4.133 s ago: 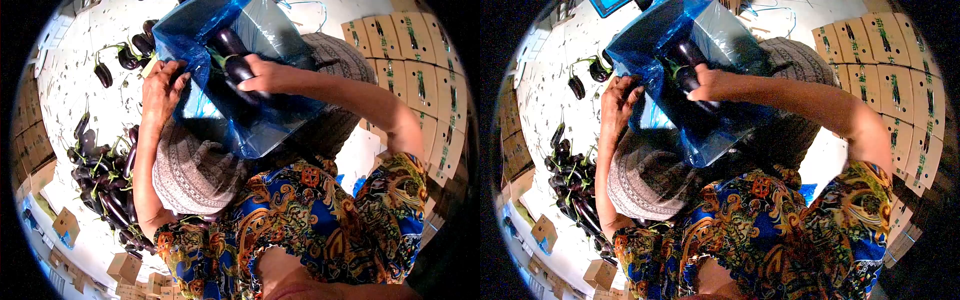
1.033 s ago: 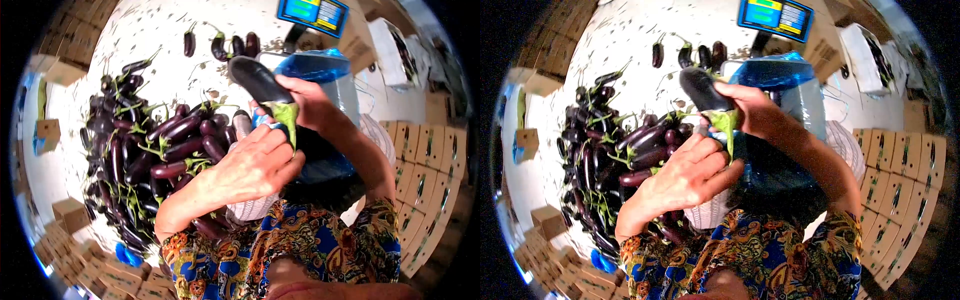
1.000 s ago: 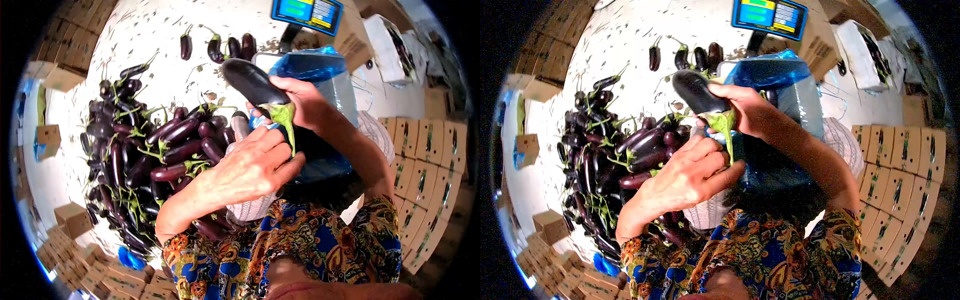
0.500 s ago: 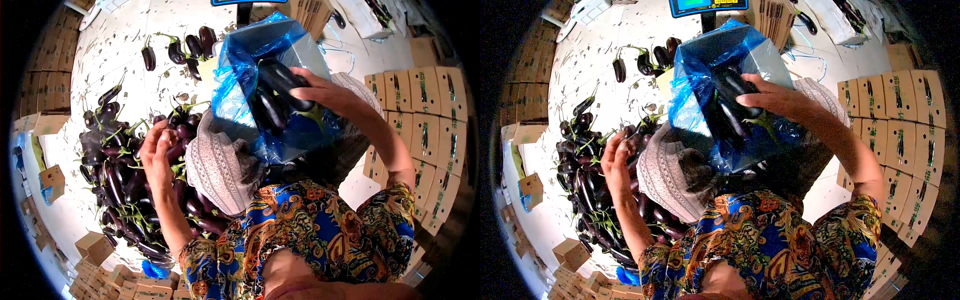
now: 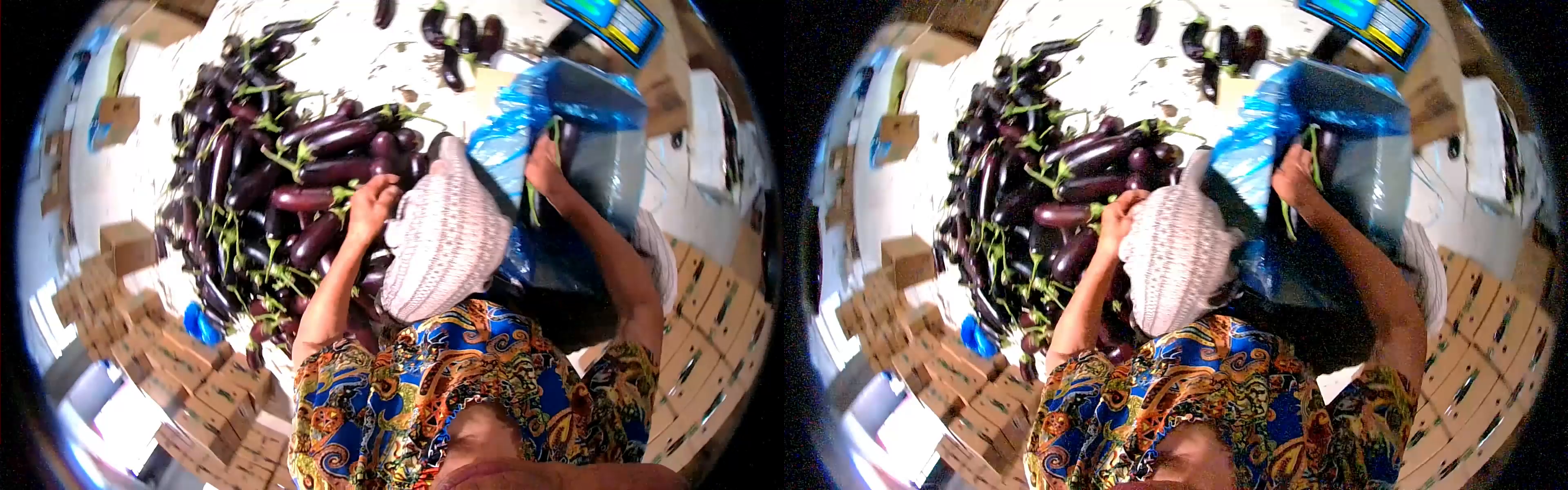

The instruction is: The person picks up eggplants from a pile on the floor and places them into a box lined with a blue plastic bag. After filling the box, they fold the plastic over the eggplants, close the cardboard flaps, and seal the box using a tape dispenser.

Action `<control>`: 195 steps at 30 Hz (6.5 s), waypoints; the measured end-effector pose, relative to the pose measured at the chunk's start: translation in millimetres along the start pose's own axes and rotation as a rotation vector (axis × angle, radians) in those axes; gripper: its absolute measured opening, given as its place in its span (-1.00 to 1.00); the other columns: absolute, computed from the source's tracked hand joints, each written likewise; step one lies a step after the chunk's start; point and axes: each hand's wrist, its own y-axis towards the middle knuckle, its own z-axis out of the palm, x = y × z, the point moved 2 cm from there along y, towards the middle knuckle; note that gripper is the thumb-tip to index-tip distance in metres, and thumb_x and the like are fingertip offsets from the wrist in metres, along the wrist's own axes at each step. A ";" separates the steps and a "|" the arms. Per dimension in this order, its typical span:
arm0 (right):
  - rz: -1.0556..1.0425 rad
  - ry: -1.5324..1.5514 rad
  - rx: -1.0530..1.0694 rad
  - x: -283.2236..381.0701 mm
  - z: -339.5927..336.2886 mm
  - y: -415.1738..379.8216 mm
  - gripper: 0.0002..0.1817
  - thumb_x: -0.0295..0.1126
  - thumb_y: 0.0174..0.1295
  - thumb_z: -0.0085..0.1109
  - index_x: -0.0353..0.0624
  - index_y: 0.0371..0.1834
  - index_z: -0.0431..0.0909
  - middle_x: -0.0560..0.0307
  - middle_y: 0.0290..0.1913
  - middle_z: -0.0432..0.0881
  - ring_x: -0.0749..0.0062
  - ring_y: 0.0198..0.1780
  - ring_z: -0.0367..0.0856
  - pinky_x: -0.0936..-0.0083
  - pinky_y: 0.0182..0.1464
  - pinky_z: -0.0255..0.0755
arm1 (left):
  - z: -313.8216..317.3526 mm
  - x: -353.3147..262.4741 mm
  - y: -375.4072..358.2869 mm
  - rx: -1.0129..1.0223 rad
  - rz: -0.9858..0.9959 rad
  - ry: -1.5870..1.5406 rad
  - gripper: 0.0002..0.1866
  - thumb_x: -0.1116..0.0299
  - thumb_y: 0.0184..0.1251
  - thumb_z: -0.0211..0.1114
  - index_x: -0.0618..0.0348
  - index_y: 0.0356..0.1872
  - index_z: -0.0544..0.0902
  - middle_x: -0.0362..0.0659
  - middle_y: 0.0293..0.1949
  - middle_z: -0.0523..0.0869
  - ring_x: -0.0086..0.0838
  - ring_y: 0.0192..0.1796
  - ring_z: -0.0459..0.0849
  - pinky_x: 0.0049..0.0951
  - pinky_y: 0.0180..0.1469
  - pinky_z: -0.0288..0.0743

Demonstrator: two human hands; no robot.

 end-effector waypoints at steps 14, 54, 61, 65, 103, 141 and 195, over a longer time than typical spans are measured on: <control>-0.299 0.261 -0.035 -53.6 -24.8 -45.7 -0.32 -0.25 0.28 0.09 -0.21 0.42 0.10 -0.31 0.16 0.38 -0.15 0.11 0.46 0.16 0.18 0.33 | -108.2 -1.0 -34.4 -0.492 0.144 0.369 -0.79 0.48 0.24 0.23 0.24 -0.12 0.66 0.00 -0.28 0.66 -0.23 -0.21 0.67 -0.33 -0.11 0.52; -0.302 0.704 0.169 -13.6 -125.3 -196.7 -0.61 -0.41 0.34 0.11 -0.26 0.21 0.45 -0.02 -0.01 0.63 0.26 0.01 0.59 0.48 0.08 0.41 | -35.3 -45.8 -59.3 0.126 0.008 -1.788 -0.38 -0.05 0.33 0.22 0.33 0.09 0.32 0.05 -0.14 0.54 -0.37 -0.26 0.50 -0.40 -0.25 0.49; -0.358 0.627 0.130 -29.8 -129.3 -214.2 -0.42 -0.08 0.34 0.06 -0.30 0.26 0.40 -0.13 0.05 0.61 0.26 0.08 0.56 0.39 0.17 0.36 | -47.1 -79.0 -83.2 -0.313 -0.097 -1.081 -0.49 -0.05 0.41 0.12 0.26 0.00 0.42 -0.08 -0.28 0.54 -0.45 -0.34 0.51 -0.57 -0.35 0.42; -0.316 0.604 0.131 -39.2 -120.4 -201.2 -0.40 -0.05 0.34 0.05 -0.29 0.28 0.39 -0.13 0.05 0.63 0.28 0.05 0.58 0.41 0.15 0.39 | -51.6 2.4 -80.5 -0.433 -0.177 -0.437 -0.45 0.19 0.37 0.16 0.27 0.29 0.34 -0.06 -0.03 0.62 -0.41 -0.11 0.61 -0.40 -0.05 0.51; -0.182 0.169 0.397 4.0 -125.0 -164.3 -0.47 -0.10 0.31 0.16 -0.37 0.12 0.46 -0.27 0.00 0.60 -0.14 0.04 0.55 0.21 0.09 0.42 | 23.3 23.5 237.8 -0.286 0.222 0.929 -0.63 0.34 0.13 0.26 -0.02 0.02 0.63 0.00 -0.02 0.52 -0.07 0.07 0.44 0.07 0.07 0.31; -0.080 1.449 0.259 -45.4 -182.4 -138.0 -0.45 0.05 0.38 0.02 -0.30 0.06 0.46 0.11 -0.30 0.64 0.56 -0.47 0.64 0.75 -0.46 0.56 | 79.1 -207.2 -86.6 0.262 0.682 0.176 -0.76 0.54 0.17 0.31 0.29 -0.10 0.68 0.00 -0.19 0.72 -0.27 -0.10 0.69 -0.38 0.01 0.51; 0.263 0.476 0.173 -47.5 -95.3 -56.0 0.08 0.32 0.13 0.11 -0.42 0.44 0.11 -0.31 0.44 0.18 0.04 0.46 0.18 0.34 0.44 0.04 | 77.2 76.5 -19.2 0.056 0.149 0.287 -0.71 0.45 0.17 0.27 0.30 -0.07 0.63 0.13 -0.11 0.64 0.01 -0.05 0.61 -0.18 0.00 0.51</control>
